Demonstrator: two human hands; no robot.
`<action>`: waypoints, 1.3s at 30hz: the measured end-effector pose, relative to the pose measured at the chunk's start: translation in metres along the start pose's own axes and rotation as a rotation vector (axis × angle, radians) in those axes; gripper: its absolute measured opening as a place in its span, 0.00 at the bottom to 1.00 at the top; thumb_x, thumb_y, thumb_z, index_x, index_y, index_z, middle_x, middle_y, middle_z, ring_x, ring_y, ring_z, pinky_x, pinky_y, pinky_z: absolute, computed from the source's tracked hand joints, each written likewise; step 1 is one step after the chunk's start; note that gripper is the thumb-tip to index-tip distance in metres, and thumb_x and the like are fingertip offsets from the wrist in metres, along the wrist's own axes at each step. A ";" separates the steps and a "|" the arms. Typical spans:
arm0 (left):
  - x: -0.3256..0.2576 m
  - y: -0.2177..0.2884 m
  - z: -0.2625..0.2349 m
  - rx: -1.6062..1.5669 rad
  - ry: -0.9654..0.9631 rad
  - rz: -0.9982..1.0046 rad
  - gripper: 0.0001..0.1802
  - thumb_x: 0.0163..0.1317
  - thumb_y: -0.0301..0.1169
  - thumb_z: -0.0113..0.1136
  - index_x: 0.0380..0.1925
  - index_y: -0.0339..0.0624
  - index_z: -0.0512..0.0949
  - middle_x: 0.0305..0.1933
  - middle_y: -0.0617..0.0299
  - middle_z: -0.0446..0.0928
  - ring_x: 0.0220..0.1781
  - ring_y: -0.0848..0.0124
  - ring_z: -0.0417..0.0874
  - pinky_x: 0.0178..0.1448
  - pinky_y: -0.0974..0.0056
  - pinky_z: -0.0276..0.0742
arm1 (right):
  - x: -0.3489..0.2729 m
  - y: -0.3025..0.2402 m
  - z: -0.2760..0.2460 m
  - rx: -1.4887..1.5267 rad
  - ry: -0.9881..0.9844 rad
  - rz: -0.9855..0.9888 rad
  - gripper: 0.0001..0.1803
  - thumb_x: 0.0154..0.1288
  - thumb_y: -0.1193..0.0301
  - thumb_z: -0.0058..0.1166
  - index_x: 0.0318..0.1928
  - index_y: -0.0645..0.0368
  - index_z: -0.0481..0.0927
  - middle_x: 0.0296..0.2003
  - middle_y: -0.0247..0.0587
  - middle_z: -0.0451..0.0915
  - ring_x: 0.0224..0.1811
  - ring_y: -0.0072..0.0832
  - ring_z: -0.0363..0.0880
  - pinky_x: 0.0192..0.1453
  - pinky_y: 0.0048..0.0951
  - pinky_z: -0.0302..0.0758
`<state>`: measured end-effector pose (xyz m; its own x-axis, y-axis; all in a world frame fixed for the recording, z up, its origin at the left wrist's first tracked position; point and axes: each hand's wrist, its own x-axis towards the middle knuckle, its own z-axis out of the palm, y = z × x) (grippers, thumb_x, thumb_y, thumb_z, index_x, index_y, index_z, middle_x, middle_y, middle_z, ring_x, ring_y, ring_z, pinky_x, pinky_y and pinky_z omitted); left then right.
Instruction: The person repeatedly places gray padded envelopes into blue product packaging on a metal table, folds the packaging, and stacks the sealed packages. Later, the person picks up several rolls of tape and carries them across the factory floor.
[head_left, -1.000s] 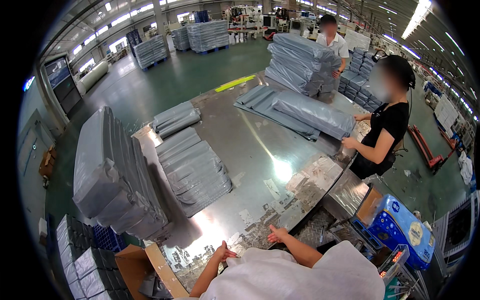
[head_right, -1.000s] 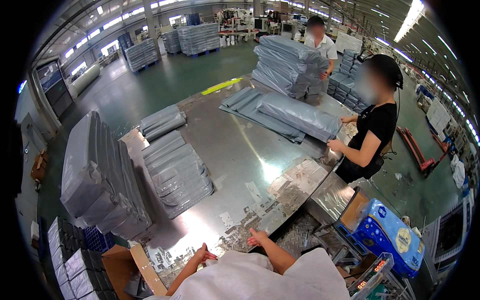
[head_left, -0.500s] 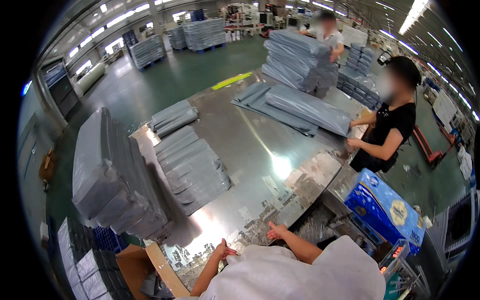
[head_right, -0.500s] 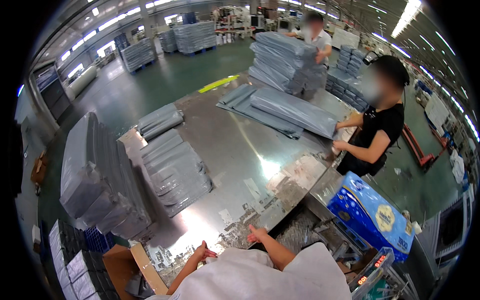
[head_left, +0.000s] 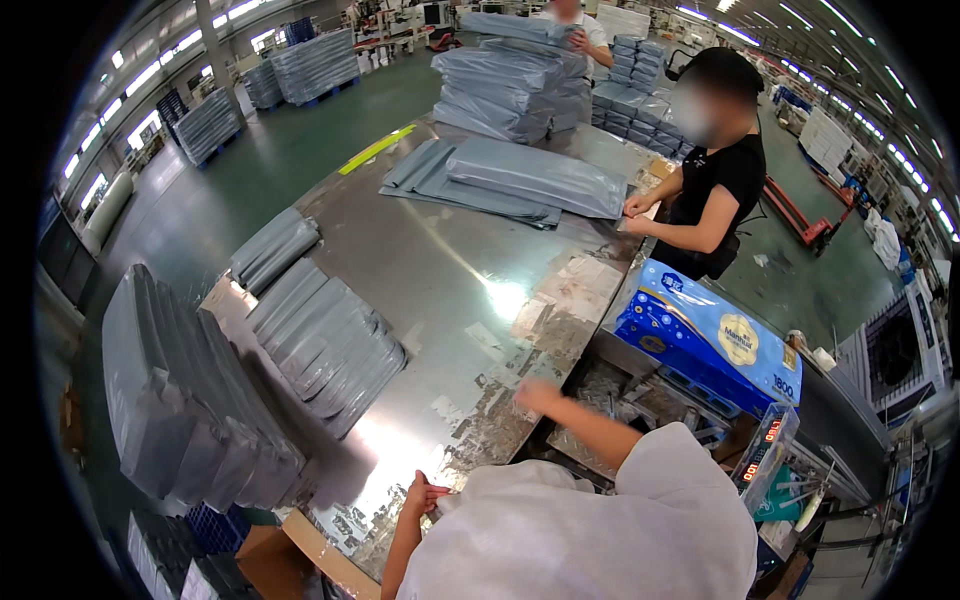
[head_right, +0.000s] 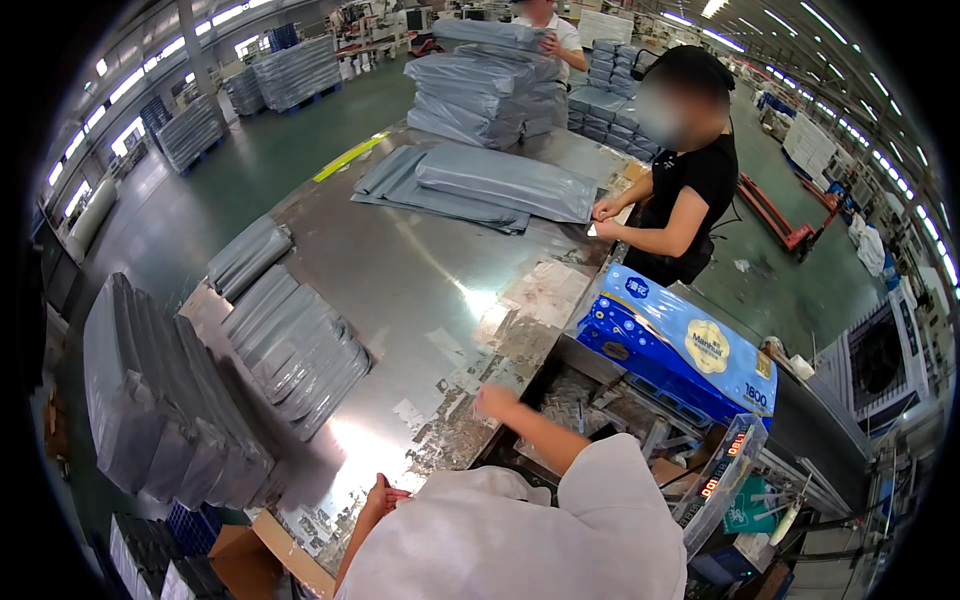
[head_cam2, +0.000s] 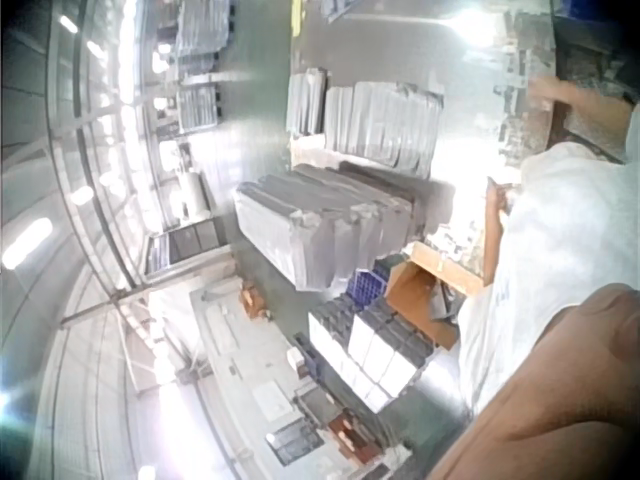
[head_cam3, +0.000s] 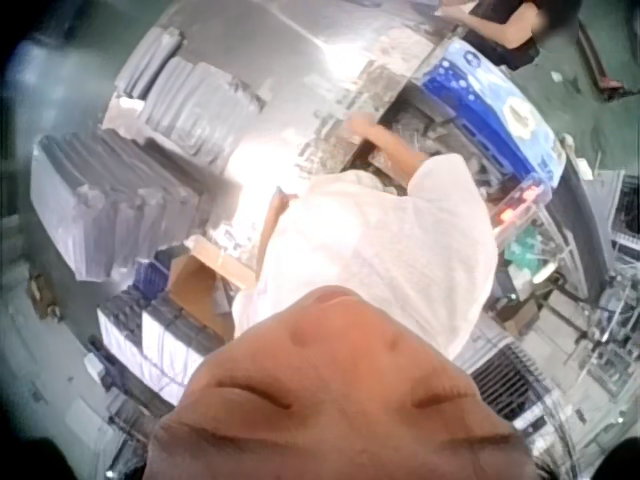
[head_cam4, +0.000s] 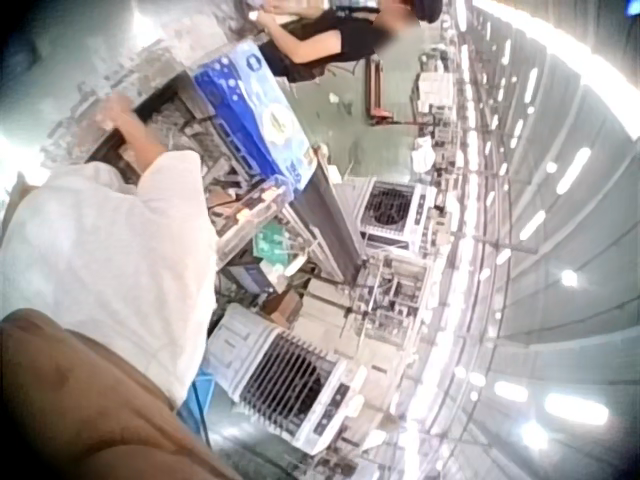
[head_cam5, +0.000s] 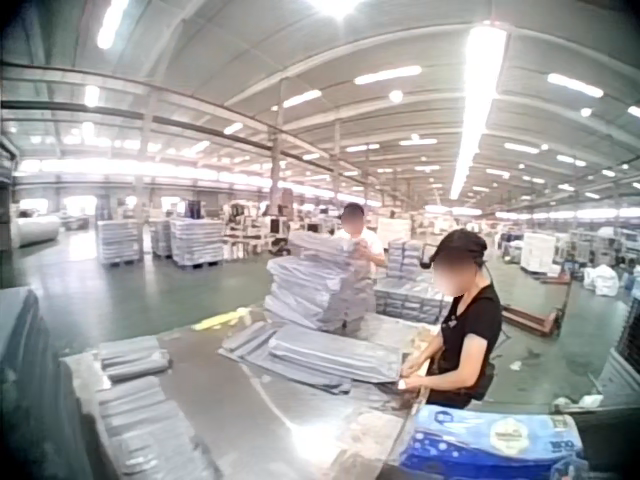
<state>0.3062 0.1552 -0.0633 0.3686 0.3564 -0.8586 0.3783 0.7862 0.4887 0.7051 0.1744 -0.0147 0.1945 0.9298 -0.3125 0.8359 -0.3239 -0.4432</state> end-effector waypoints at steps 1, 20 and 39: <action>-0.004 -0.004 -0.002 -0.015 0.031 -0.014 0.49 0.53 0.67 0.15 0.28 0.35 0.78 0.25 0.60 0.79 0.15 0.80 0.66 0.17 0.77 0.53 | -0.004 -0.005 -0.041 -0.105 0.271 -0.103 0.21 0.38 0.64 0.56 0.39 0.52 0.76 0.35 0.43 0.76 0.43 0.40 0.72 0.46 0.40 0.68; 0.010 -0.024 0.015 -0.302 0.051 0.257 0.39 0.59 0.57 0.29 0.29 0.24 0.72 0.24 0.45 0.77 0.24 0.60 0.80 0.30 0.66 0.77 | 0.008 -0.096 -0.152 -1.214 -0.337 -0.586 0.10 0.50 0.68 0.46 0.30 0.51 0.81 0.32 0.38 0.79 0.37 0.34 0.78 0.36 0.32 0.71; 0.010 0.094 0.033 -0.387 0.553 0.771 0.40 0.60 0.50 0.40 0.61 0.36 0.40 0.63 0.48 0.49 0.64 0.62 0.50 0.65 0.66 0.45 | 0.204 -0.258 -0.054 0.084 0.105 -0.562 0.27 0.59 0.58 0.42 0.56 0.57 0.61 0.53 0.51 0.65 0.54 0.45 0.64 0.54 0.35 0.63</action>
<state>0.3732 0.2157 -0.0205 -0.0843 0.9398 -0.3311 -0.1319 0.3188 0.9386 0.5571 0.4574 0.0815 -0.2143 0.9740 0.0731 0.7826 0.2161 -0.5838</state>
